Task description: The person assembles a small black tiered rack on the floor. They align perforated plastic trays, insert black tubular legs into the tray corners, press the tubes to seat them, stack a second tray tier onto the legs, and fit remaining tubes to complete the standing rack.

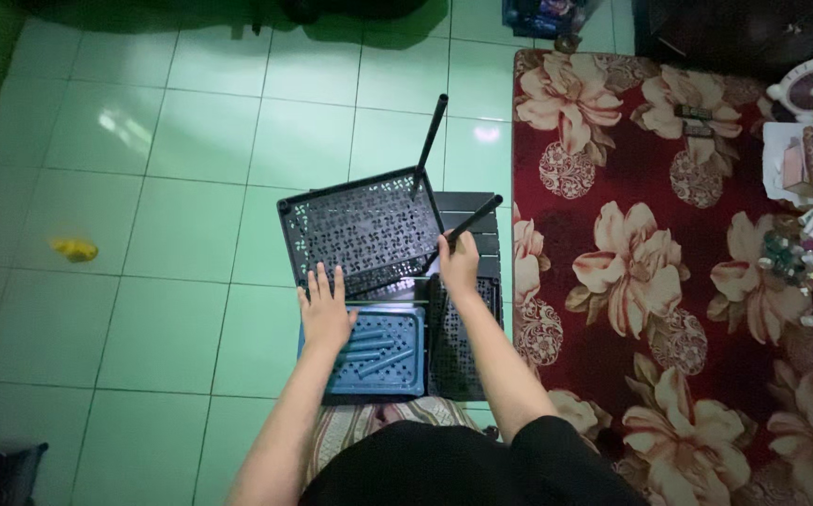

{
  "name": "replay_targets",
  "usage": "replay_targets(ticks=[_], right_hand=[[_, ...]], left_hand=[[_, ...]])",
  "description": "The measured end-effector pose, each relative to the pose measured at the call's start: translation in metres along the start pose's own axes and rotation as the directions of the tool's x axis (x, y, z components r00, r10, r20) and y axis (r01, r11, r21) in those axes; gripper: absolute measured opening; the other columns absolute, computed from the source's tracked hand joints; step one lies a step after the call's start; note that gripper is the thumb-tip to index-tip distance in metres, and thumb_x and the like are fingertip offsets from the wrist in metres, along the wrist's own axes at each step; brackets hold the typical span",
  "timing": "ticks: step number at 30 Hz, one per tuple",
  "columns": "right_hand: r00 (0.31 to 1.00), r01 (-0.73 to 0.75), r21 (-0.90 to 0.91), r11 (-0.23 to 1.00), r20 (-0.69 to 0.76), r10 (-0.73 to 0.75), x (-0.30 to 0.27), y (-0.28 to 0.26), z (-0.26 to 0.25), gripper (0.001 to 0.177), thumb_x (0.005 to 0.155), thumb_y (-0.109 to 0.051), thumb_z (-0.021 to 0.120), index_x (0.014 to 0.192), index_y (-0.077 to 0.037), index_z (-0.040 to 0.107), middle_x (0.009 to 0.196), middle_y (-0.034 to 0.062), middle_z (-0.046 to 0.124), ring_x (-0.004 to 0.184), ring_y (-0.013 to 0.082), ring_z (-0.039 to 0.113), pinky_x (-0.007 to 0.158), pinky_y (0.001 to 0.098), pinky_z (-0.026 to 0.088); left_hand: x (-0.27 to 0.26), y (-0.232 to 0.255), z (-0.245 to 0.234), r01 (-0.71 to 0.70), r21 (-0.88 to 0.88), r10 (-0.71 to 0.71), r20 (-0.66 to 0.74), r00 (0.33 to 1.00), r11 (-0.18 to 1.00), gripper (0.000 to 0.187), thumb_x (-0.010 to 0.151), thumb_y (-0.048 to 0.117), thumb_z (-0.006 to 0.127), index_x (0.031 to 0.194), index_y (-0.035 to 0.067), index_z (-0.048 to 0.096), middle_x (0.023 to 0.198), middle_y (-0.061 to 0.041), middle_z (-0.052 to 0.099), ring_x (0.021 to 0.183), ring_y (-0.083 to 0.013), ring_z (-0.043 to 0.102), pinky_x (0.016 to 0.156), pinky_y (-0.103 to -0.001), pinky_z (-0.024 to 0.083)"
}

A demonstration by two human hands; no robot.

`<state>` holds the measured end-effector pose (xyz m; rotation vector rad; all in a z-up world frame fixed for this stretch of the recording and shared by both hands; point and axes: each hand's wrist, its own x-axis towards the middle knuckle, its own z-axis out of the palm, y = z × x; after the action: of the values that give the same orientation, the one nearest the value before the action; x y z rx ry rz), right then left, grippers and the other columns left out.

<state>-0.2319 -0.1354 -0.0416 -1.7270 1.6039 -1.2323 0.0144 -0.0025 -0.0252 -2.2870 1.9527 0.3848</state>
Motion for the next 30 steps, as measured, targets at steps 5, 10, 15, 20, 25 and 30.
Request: replay_targets(ticks=[5,10,15,20,25,30], right_hand=[[0.988,0.141,-0.071,0.987,-0.046,-0.145,-0.002,0.008,0.005,0.012,0.089,-0.003,0.072,0.096,-0.001,0.062,0.092,0.0167,0.063,0.087,0.0397,0.064,0.077,0.0458,0.052],[0.991,0.130,-0.026,0.991,-0.008,-0.131,0.005,0.014,0.005,0.012,0.087,0.000,0.071,0.094,0.000,0.061,0.091,0.0173,0.063,0.086,0.0403,0.064,0.076,0.0455,0.052],[0.989,0.140,-0.013,0.990,0.053,-0.139,0.006,0.019,0.000,0.011,0.088,0.001,0.071,0.095,-0.001,0.063,0.092,0.0172,0.065,0.086,0.0398,0.066,0.075,0.0444,0.054],[0.989,0.109,0.006,0.994,0.098,-0.109,0.010,0.019,-0.002,0.014,0.086,0.000,0.073,0.096,-0.001,0.062,0.092,0.0167,0.065,0.084,0.0385,0.067,0.073,0.0430,0.054],[0.984,0.129,0.022,0.991,0.123,-0.130,0.010,0.020,-0.004,0.013,0.087,0.001,0.072,0.095,-0.002,0.063,0.092,0.0161,0.066,0.083,0.0366,0.069,0.072,0.0411,0.055],[0.979,0.126,0.037,0.991,0.157,-0.130,0.013,0.018,-0.008,0.013,0.088,0.000,0.074,0.094,-0.001,0.063,0.090,0.0162,0.065,0.080,0.0357,0.068,0.070,0.0407,0.054]], left_hand=[[0.000,0.002,-0.004,0.001,-0.005,-0.001,-0.008,1.000,1.000,0.105,0.081,0.046,0.077,0.161,0.012,0.019,0.166,-0.023,0.015,0.153,-0.0414,0.018,0.120,-0.061,0.019],[-0.001,0.004,-0.008,0.013,-0.007,-0.013,-0.018,1.000,1.000,0.108,0.079,0.044,0.080,0.161,0.013,0.018,0.167,-0.023,0.014,0.154,-0.0410,0.018,0.121,-0.061,0.020],[-0.005,0.004,-0.009,-0.005,-0.009,0.005,-0.030,1.000,1.000,0.110,0.077,0.042,0.082,0.161,0.011,0.018,0.166,-0.023,0.014,0.153,-0.0419,0.018,0.120,-0.061,0.020],[-0.004,0.005,-0.015,0.016,-0.008,-0.016,0.009,1.000,1.000,0.110,0.077,0.042,0.082,0.161,0.012,0.017,0.167,-0.023,0.013,0.154,-0.0410,0.017,0.122,-0.060,0.019],[-0.005,0.006,-0.017,0.018,-0.010,-0.018,0.029,0.999,1.000,0.111,0.077,0.041,0.083,0.161,0.011,0.016,0.167,-0.024,0.011,0.154,-0.0417,0.015,0.121,-0.060,0.017],[-0.003,0.006,-0.021,0.030,-0.015,-0.029,0.040,0.999,0.999,0.113,0.075,0.040,0.084,0.161,0.012,0.017,0.167,-0.023,0.012,0.154,-0.0410,0.015,0.122,-0.060,0.018]])
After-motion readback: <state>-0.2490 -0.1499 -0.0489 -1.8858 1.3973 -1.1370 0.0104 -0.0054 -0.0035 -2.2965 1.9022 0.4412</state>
